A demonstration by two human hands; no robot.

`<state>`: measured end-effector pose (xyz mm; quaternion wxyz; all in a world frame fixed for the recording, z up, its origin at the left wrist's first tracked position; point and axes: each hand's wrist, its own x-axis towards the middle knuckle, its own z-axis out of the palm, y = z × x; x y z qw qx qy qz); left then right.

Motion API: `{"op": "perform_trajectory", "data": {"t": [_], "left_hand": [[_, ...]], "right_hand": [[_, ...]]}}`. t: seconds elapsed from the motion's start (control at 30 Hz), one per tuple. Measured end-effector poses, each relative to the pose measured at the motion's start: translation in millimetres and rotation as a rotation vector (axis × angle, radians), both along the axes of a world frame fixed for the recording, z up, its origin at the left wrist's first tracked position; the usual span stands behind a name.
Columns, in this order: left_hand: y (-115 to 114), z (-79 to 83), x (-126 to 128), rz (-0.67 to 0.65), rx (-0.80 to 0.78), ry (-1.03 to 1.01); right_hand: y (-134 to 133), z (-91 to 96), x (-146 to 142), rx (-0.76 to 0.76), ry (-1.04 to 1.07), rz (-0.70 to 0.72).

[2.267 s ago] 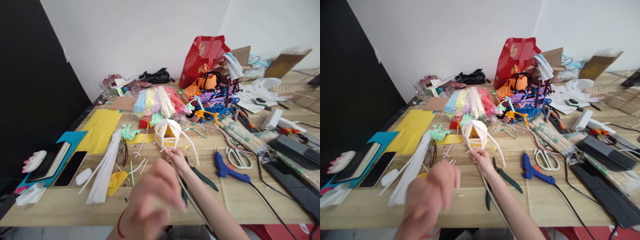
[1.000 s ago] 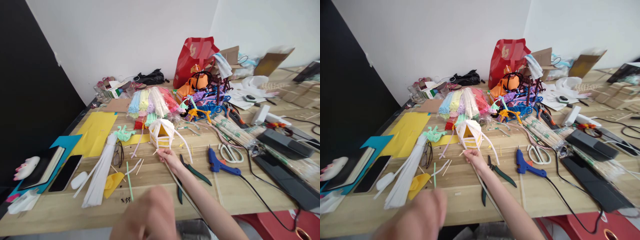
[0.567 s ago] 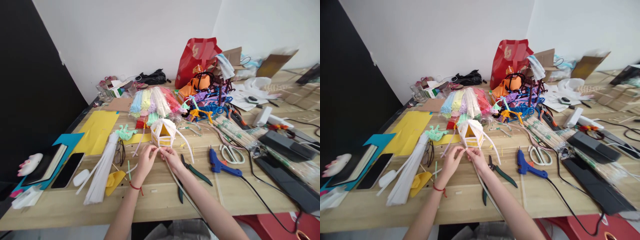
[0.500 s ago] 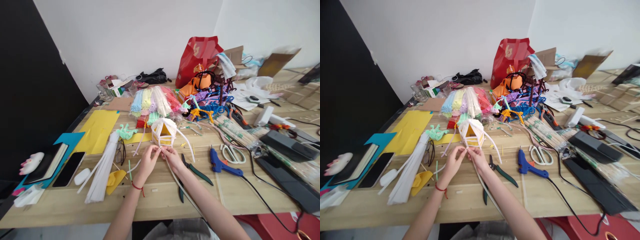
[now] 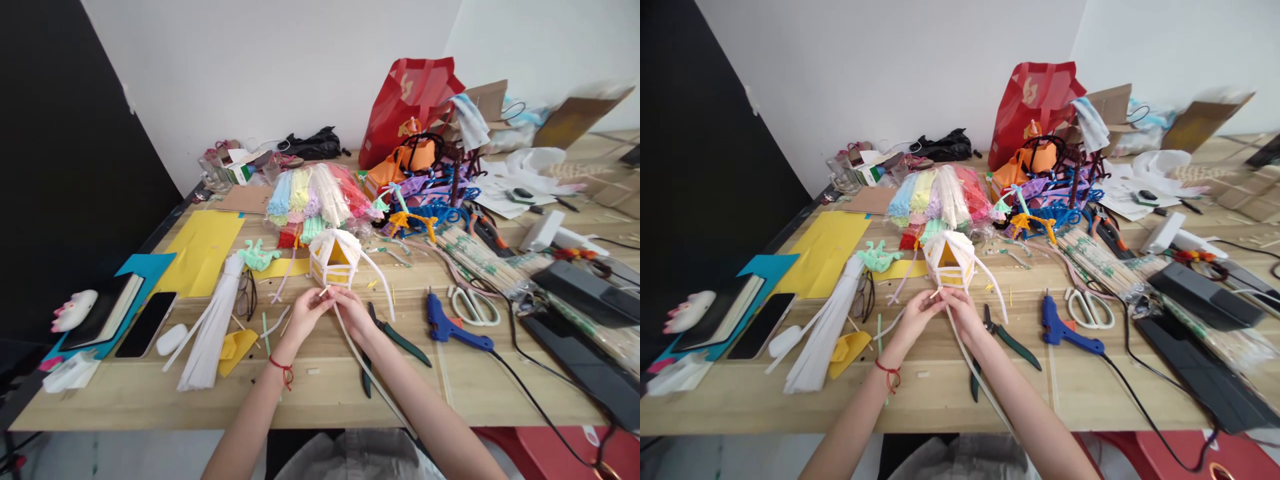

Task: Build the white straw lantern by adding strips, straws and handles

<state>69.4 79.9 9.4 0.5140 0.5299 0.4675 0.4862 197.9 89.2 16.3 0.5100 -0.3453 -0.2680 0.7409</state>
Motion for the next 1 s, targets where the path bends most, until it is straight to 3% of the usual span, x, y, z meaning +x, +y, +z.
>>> {"op": "perform_trajectory", "data": {"t": [0.23,0.4,0.67,1.0], "left_hand": [[-1.5,11.7,-3.0,-0.085,-0.087,-0.091],[-1.0,11.8,-8.6,-0.117,-0.152,-0.114],[5.2,9.9,-19.5,-0.016,-0.165,0.006],[8.7,13.0,-29.8,-0.004,-0.043,0.206]], "right_hand": [[0.7,0.2,0.6,0.04,0.02,0.05],[0.1,2.3,0.1,0.082,-0.003,0.1],[4.9,-10.5,3.5,0.103,-0.146,0.03],[2.7,-0.4,5.7,0.409,-0.47,0.149]]}}
